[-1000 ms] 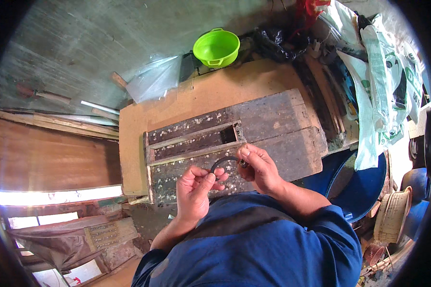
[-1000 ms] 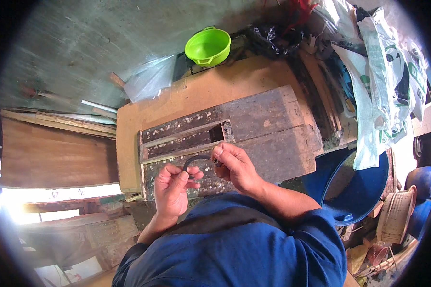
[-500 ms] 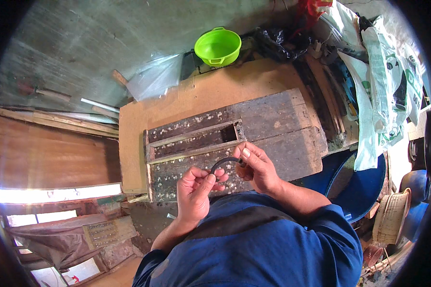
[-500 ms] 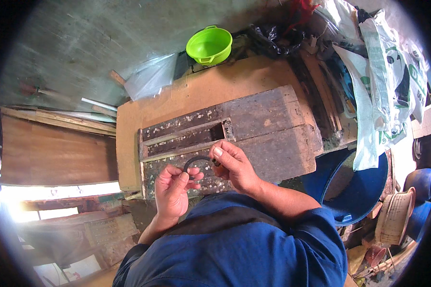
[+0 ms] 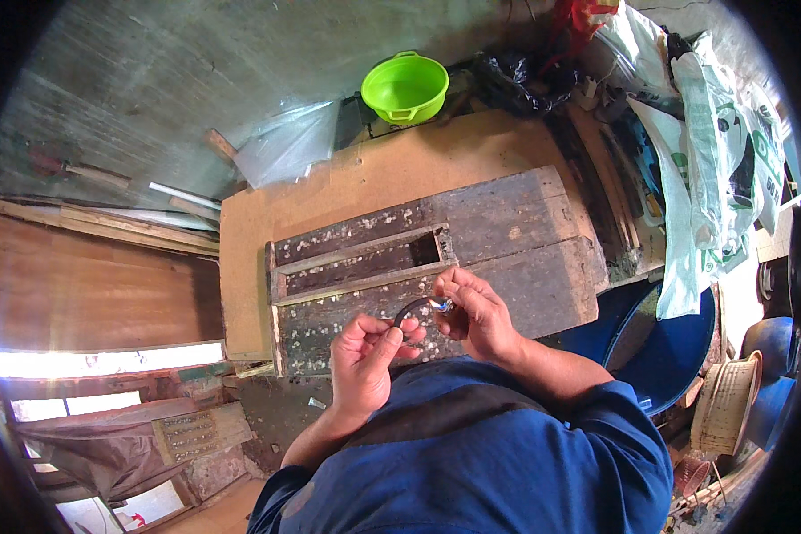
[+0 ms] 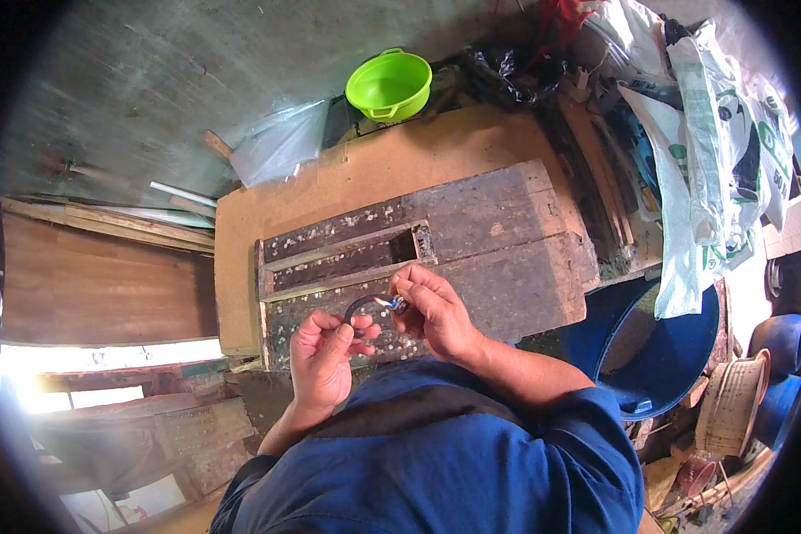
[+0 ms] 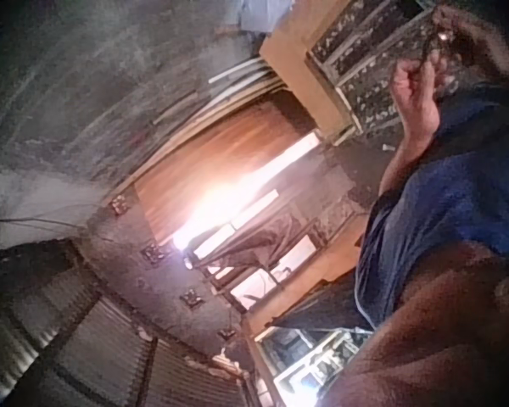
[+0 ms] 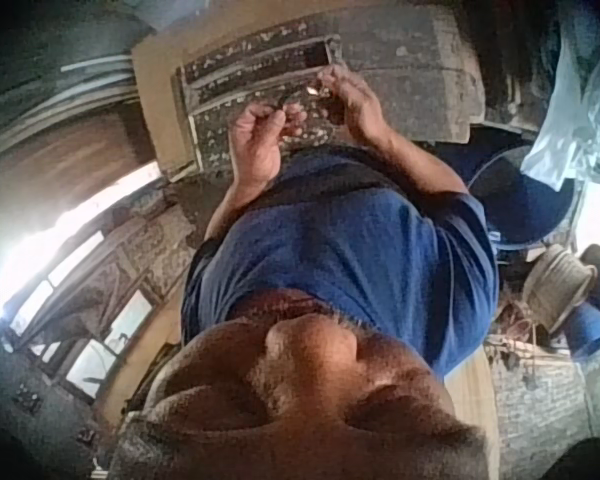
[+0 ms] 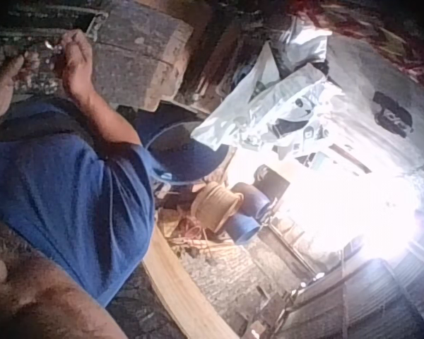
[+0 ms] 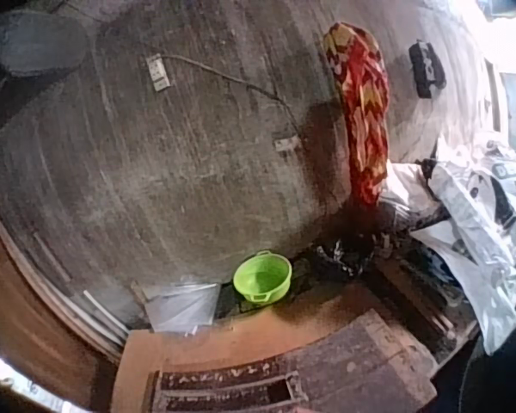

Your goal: The person retrieves two wooden boards from a stack and places them on a workbench. They then retrieve a metal frame and place it on the boards. The person uses a lighter to heat a small metal ring and places it on the frame. Finally, they place a clear plastic sheet over the frame and press it down.

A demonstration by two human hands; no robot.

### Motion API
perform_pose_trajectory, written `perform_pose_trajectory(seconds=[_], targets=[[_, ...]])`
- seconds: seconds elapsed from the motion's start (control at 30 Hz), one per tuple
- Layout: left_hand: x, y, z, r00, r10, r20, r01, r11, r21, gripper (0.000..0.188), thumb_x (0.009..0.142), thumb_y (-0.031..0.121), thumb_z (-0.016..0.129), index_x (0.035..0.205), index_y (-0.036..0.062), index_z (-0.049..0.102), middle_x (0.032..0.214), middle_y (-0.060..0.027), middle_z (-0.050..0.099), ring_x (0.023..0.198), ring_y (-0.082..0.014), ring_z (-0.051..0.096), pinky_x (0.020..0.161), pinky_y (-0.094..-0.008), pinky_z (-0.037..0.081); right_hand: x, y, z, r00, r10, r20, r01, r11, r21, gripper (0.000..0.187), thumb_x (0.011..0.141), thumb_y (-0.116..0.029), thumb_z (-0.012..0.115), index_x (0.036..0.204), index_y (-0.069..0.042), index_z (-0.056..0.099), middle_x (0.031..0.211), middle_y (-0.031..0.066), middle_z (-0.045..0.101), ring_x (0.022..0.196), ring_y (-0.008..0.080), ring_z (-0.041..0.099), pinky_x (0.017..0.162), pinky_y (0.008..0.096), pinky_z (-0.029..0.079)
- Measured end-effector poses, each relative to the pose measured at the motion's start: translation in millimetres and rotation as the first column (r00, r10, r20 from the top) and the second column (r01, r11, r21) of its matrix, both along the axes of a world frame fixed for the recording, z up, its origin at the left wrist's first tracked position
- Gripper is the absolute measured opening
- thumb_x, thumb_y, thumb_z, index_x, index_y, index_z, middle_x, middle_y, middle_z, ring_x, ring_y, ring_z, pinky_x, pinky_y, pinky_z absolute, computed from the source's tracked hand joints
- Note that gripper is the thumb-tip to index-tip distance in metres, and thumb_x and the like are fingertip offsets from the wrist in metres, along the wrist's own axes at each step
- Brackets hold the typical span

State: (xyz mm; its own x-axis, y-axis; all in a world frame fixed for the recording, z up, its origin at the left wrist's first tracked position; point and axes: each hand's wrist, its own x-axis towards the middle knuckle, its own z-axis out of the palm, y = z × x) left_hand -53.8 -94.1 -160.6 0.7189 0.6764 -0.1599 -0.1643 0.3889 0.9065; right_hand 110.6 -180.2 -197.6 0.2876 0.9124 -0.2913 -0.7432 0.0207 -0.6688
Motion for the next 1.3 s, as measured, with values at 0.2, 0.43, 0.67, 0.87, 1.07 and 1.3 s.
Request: perform_pose_trajectory(seconds=[0.2,0.43,0.67,0.87,1.07,1.3], targets=[[-0.2,1.1,-0.8,1.0,0.003,0.003,-0.003,1.0,0.005,0.003,0.096,0.004,0.057,0.095,0.0034,0.054,0.104,-0.0158,0.069,0.095,-0.024,0.07,0.071,-0.0316,0.06,0.7,-0.1,-0.3,1.0,-0.011,-0.028,0.011,1.0,-0.006,0.016,0.097,-0.027,0.05,0.094,-0.011,0.054,0.072,-0.0029,0.05,0.053,0.0073,0.049,0.043,0.0214,0.027],[-0.6,1.7,-2.2,1.0,0.008,0.012,-0.008,1.0,0.004,0.002,0.096,0.004,0.056,0.096,0.0033,0.054,0.104,-0.0162,0.069,0.095,-0.0243,0.07,0.072,-0.0317,0.06,-0.1,0.6,-0.1,1.0,-0.006,-0.021,0.006,1.0,-0.019,0.016,0.097,-0.025,0.048,0.093,-0.011,0.054,0.076,-0.0013,0.052,0.055,0.0069,0.049,0.043,0.0213,0.028],[-1.3,0.8,-4.0,1.0,0.013,0.023,-0.012,1.0,-0.021,0.003,0.096,0.003,0.056,0.097,0.0035,0.054,0.105,-0.017,0.069,0.095,-0.0253,0.07,0.073,-0.0319,0.061,1.2,-0.3,-0.1,1.0,0.004,-0.013,-0.004,1.0,-0.004,0.017,0.097,-0.027,0.049,0.092,-0.011,0.054,0.075,-0.0018,0.052,0.055,0.0071,0.049,0.043,0.0214,0.028],[-3.0,0.2,-4.2,1.0,0.015,0.011,-0.015,1.0,-0.011,0.003,0.096,0.003,0.056,0.097,0.003,0.053,0.105,-0.0174,0.069,0.095,-0.0253,0.07,0.073,-0.0321,0.061,0.4,0.7,-4.0,0.999,0.001,-0.051,-0.001,1.0,-0.009,0.018,0.098,-0.027,0.049,0.092,-0.012,0.054,0.073,-0.0023,0.051,0.054,0.0072,0.05,0.043,0.0212,0.027],[-3.9,-1.1,-4.0,0.999,0.027,0.023,-0.027,1.0,-0.007,0.003,0.096,0.003,0.056,0.096,0.0029,0.053,0.104,-0.0172,0.069,0.095,-0.0251,0.07,0.073,-0.0318,0.061,-1.7,2.2,2.7,1.0,-0.015,-0.027,0.014,0.999,-0.039,0.017,0.095,-0.028,0.052,0.092,-0.012,0.053,0.069,-0.0041,0.046,0.052,0.0084,0.045,0.044,0.0237,0.023],[-3.5,-2.7,-5.2,0.999,0.028,0.021,-0.028,1.0,0.003,0.003,0.096,0.004,0.056,0.096,0.0032,0.053,0.104,-0.0165,0.069,0.094,-0.0248,0.07,0.072,-0.0314,0.061,-1.8,0.8,2.9,1.0,-0.01,-0.027,0.009,0.999,-0.039,0.017,0.095,-0.027,0.051,0.092,-0.011,0.053,0.07,-0.0037,0.046,0.052,0.0089,0.046,0.043,0.0234,0.024]])
